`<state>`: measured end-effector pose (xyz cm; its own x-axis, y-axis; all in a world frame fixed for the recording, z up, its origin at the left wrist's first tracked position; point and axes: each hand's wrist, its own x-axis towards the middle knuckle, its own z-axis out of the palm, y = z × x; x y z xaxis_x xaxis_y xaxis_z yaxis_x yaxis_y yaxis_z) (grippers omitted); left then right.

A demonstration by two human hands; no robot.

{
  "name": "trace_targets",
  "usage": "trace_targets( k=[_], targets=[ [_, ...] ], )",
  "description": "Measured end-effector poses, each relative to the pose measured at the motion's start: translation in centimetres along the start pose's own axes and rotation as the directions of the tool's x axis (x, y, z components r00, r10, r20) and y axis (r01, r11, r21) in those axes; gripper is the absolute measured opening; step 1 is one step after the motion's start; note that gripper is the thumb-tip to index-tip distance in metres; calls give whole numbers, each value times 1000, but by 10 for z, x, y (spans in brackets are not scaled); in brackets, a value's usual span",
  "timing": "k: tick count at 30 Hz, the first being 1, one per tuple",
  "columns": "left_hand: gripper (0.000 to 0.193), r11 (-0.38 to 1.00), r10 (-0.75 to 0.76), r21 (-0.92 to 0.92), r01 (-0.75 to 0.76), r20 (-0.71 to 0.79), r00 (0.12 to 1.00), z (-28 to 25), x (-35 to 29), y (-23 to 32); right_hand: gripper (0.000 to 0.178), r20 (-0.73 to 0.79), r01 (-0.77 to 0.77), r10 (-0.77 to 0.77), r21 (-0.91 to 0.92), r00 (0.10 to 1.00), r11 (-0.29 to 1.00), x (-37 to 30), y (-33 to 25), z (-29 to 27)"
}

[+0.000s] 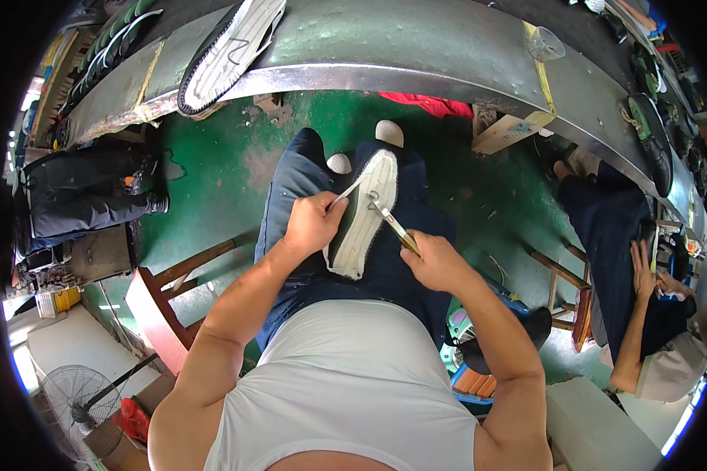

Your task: Use pliers to stretch and pull the upper material over the last on the assembly line.

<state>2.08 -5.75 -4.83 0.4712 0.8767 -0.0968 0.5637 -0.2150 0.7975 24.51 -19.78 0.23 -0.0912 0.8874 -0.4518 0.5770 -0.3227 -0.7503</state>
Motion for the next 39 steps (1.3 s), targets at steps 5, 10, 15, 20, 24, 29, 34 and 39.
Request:
trace_targets(
  k=[5, 10, 15, 20, 24, 29, 34, 39],
  targets=[
    [18, 918, 293, 275, -284, 9, 956, 6, -9, 20, 26, 202, -128, 134, -41, 970, 991, 15, -29, -39],
    [19, 891, 350, 297, -343, 32, 936, 11, -13, 21, 22, 576, -501, 301, 223, 760, 836, 37, -46, -79],
    [19, 929, 306, 230, -291, -35, 951, 7, -6, 24, 33, 479, -377, 335, -10, 811, 926, 38, -27, -76],
    [19, 913, 325, 240, -329, 58, 944, 7, -3, 25, 27, 507, -486, 324, 225, 799, 844, 40, -35, -76],
    [30, 996, 74, 52, -69, -97, 993, 7, 16, 25, 22, 476, -420, 379, -22, 794, 907, 54, -53, -89],
    [48, 151, -268, -689, 709, 662, 700, 34, 15, -26, 25, 312, -24, 179, -443, 933, 896, 66, -55, -63],
    [60, 72, -215, -801, 595, 570, 793, 33, 6, -31, 27, 83, -69, 78, -114, 993, 991, 56, -23, 2],
    [68, 266, -260, -798, 541, 481, 837, 26, 14, -19, 28, -12, -160, 166, 199, 986, 967, 44, -18, 41]
  ],
)
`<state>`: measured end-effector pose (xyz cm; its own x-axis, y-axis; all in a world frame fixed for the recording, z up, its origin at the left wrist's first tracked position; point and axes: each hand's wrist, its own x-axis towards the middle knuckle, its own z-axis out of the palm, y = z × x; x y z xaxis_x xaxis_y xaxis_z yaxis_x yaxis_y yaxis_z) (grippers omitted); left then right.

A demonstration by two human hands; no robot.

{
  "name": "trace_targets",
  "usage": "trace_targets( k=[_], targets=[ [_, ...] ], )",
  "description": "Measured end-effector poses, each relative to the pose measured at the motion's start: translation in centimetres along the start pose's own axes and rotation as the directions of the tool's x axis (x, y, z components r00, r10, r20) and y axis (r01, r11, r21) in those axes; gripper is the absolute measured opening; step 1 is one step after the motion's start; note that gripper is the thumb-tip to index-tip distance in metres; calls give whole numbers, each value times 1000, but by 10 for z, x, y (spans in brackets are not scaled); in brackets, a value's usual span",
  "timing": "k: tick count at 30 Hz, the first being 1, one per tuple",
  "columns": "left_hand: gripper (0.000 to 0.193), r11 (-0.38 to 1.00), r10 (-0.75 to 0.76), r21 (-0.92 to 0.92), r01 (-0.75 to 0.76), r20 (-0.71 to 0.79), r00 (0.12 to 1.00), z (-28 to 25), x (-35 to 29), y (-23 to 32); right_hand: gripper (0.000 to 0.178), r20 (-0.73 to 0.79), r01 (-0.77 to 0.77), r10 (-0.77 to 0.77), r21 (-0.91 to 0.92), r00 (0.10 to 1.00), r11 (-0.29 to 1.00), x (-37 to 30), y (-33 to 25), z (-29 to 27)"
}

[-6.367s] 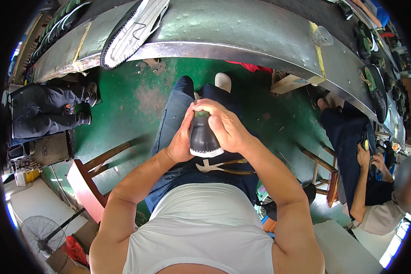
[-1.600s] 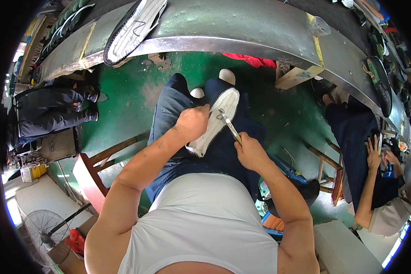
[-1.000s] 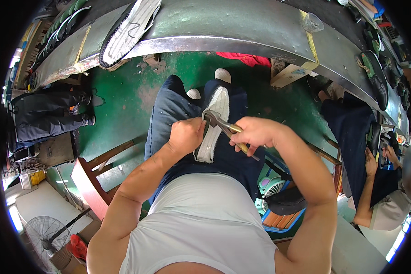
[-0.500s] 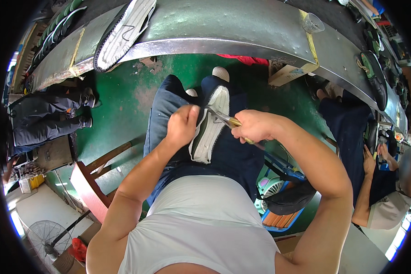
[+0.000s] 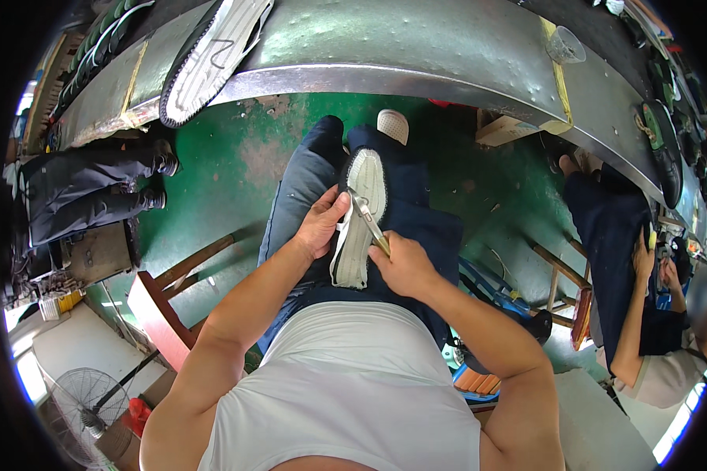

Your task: Use pliers to stretch and pull the upper material over the last on the assembly line.

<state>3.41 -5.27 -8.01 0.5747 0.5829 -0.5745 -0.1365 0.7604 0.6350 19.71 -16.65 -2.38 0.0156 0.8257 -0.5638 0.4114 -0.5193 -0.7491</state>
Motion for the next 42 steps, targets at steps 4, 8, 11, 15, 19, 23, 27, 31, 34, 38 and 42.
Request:
trace_targets(
  k=[4, 8, 11, 15, 19, 23, 27, 31, 34, 38, 42],
  targets=[
    [65, 999, -43, 17, 45, -76, 996, 8, 2, 4, 24, 204, -271, 192, 503, 960, 820, 3, 12, 10],
    [61, 992, -120, 24, 121, -49, 992, 13, 6, 18, 30, 429, -425, 105, 776, 897, 465, 4, 26, -20],
    [62, 978, -120, 158, 137, -113, 986, 20, 9, 22, 35, 338, -302, 114, 582, 934, 755, -3, 19, -52],
    [63, 959, -112, 238, 153, -177, 978, 37, 5, 26, 47, -9, 170, -170, 96, 985, 981, 3, -31, -73],
    [63, 910, -80, 380, 165, -229, 970, 45, -4, 30, 47, 73, 208, -206, -597, 976, 775, 37, -38, -82],
    [79, 859, -134, 468, 210, -191, 972, 43, -9, 41, 46, 59, 220, -217, -444, 974, 869, 31, -40, -90],
    [95, 849, -156, 466, 249, -228, 961, 22, 4, 25, 38, 66, 132, -116, -379, 991, 916, 22, -13, -78],
    [118, 751, -426, 490, 443, -152, 892, 3, 17, 38, 30, 305, -154, 200, -167, 931, 974, -22, -30, -92],
    [102, 769, -388, 459, 445, -218, 896, 10, 20, 37, 43, 308, 383, -273, -391, 911, 837, -39, -5, -65],
    [91, 793, -369, 460, 399, -159, 916, 11, 21, 31, 45, 192, 316, -252, -636, 948, 704, -40, -16, -41],
    [84, 853, -337, 375, 362, -134, 932, 7, 18, 30, 33, 195, 184, -80, -605, 978, 774, -29, -5, -33]
  ],
)
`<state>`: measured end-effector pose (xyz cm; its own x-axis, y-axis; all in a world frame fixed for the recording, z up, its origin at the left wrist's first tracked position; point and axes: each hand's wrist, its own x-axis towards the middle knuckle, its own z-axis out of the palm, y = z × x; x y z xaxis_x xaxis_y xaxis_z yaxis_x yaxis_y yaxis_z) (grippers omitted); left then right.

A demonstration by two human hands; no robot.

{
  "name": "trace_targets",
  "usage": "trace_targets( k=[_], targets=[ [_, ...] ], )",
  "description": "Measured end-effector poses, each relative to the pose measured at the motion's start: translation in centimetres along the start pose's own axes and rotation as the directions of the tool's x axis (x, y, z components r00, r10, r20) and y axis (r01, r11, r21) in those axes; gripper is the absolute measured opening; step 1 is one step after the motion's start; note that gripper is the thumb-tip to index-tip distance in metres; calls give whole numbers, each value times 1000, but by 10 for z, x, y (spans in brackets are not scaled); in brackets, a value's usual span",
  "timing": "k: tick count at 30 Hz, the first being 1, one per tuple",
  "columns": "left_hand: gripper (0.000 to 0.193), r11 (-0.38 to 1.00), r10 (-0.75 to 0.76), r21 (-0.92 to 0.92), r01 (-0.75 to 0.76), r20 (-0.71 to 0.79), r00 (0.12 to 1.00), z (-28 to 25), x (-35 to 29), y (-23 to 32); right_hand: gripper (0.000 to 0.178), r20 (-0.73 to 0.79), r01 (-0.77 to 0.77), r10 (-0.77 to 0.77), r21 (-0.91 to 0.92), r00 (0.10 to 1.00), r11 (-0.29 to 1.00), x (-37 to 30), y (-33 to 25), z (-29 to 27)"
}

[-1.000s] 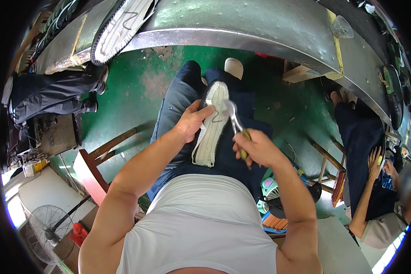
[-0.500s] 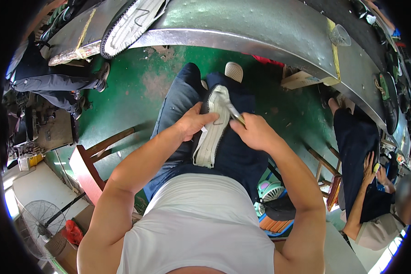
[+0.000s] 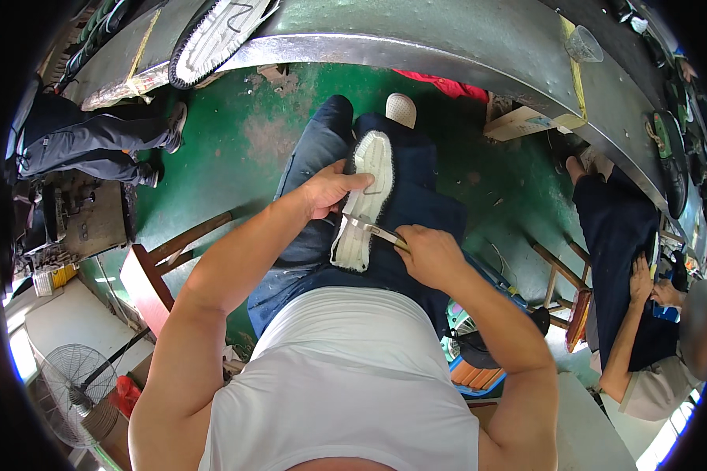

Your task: Use pliers to stretch and pull the upper material over the last on the assembly line.

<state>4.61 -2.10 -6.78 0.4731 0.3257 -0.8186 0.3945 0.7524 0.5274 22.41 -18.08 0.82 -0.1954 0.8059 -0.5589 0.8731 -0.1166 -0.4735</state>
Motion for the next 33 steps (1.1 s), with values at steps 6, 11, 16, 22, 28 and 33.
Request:
trace_targets(
  k=[6, 11, 16, 22, 28, 33],
  targets=[
    [79, 984, 148, 92, -152, 49, 988, 4, -1, -15, 22, -13, -114, 123, 291, 992, 950, -27, 17, 34],
    [92, 933, 359, -11, -360, 82, 930, 20, -37, -45, 23, -55, -115, 129, 211, 990, 971, -36, 15, 35],
    [94, 884, 456, -102, -456, -28, 890, 39, -17, -65, 23, -250, 8, -28, -79, 968, 997, -56, 3, 51],
    [107, 707, 506, 606, -364, -74, 859, 41, -30, -72, 23, 239, -112, 24, 361, 971, 926, -35, 55, 27],
    [112, 826, 363, 456, -332, 20, 932, 29, -43, -85, 23, 430, -277, -13, 604, 903, 747, -36, 61, 5],
    [117, 676, 476, 664, -320, -60, 878, 41, -39, -84, 40, -340, 79, 102, 480, 935, 874, -10, 18, 30]
  ],
)
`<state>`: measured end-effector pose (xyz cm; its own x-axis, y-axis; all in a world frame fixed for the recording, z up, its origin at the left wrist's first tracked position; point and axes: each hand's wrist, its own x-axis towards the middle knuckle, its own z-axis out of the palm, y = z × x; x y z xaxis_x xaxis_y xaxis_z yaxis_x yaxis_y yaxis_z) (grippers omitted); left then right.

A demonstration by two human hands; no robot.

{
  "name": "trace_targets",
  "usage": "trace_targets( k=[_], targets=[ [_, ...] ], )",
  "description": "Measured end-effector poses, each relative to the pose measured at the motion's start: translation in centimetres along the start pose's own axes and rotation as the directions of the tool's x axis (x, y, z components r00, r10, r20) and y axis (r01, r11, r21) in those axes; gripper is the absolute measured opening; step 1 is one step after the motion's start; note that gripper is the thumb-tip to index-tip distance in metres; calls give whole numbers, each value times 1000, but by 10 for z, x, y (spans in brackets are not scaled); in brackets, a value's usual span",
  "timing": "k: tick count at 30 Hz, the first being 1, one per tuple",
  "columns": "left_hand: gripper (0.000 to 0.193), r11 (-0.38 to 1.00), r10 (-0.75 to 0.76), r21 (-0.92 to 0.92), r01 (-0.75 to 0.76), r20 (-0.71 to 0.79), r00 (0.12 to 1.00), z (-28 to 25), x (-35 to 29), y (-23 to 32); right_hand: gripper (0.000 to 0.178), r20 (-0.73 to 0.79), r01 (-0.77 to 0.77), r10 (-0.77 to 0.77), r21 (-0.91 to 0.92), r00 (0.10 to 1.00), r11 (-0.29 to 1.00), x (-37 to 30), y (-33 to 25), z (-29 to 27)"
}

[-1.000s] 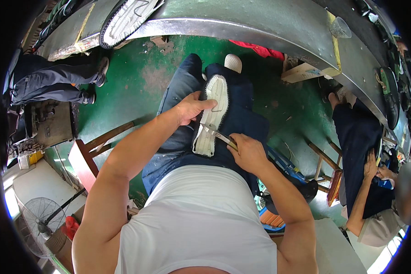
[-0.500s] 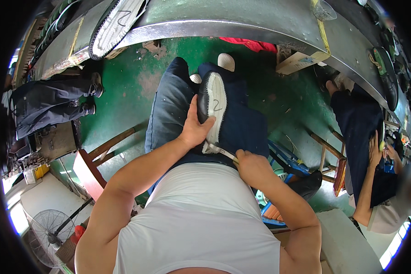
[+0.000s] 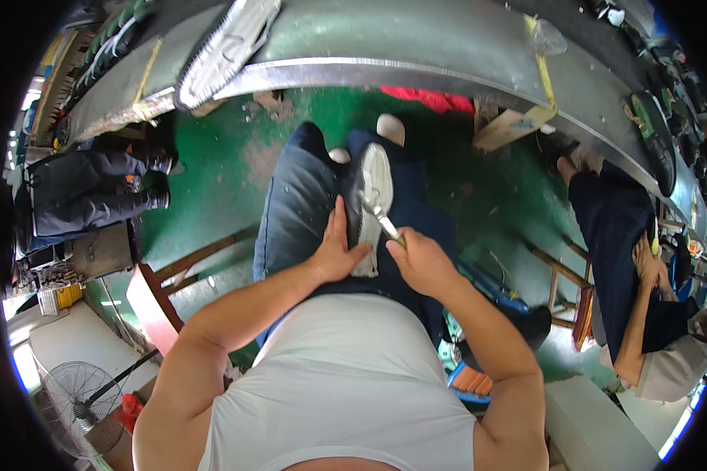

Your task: Use pliers to stretch and pull the upper material over the last on the assembly line.

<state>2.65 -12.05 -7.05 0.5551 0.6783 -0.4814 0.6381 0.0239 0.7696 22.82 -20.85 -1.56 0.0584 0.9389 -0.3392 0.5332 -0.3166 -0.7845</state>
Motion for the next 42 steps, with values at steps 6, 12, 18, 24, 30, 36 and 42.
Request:
trace_targets(
  k=[6, 12, 18, 24, 30, 36, 42],
  targets=[
    [78, 639, -33, -744, 194, 225, 974, -59, -6, 1, 39, -14, -134, 146, 328, 989, 935, 13, 25, -5],
    [66, 452, 247, -892, -25, 98, 964, -142, -30, 92, 39, 8, -232, 278, 572, 961, 787, -3, 68, 19],
    [72, 813, 306, -481, -328, -127, 944, -226, 131, 270, 39, 69, -266, 276, 566, 959, 780, 16, 69, 3],
    [42, 396, 732, 900, -182, -189, 655, -251, 341, 345, 38, 207, -359, 302, 682, 931, 637, 24, 79, 8],
    [36, 187, 572, 932, -311, 154, 805, -250, 353, 336, 42, 221, -380, 350, 782, 910, 494, 12, 76, -3],
    [79, 462, 288, 885, 59, -213, 934, -366, 250, 270, 41, 228, -383, 341, 773, 912, 506, 21, 73, -15],
    [84, 962, 60, 272, -6, -191, 980, -394, 194, 195, 36, 161, -345, 329, 687, 930, 639, 17, 66, -4]
  ],
)
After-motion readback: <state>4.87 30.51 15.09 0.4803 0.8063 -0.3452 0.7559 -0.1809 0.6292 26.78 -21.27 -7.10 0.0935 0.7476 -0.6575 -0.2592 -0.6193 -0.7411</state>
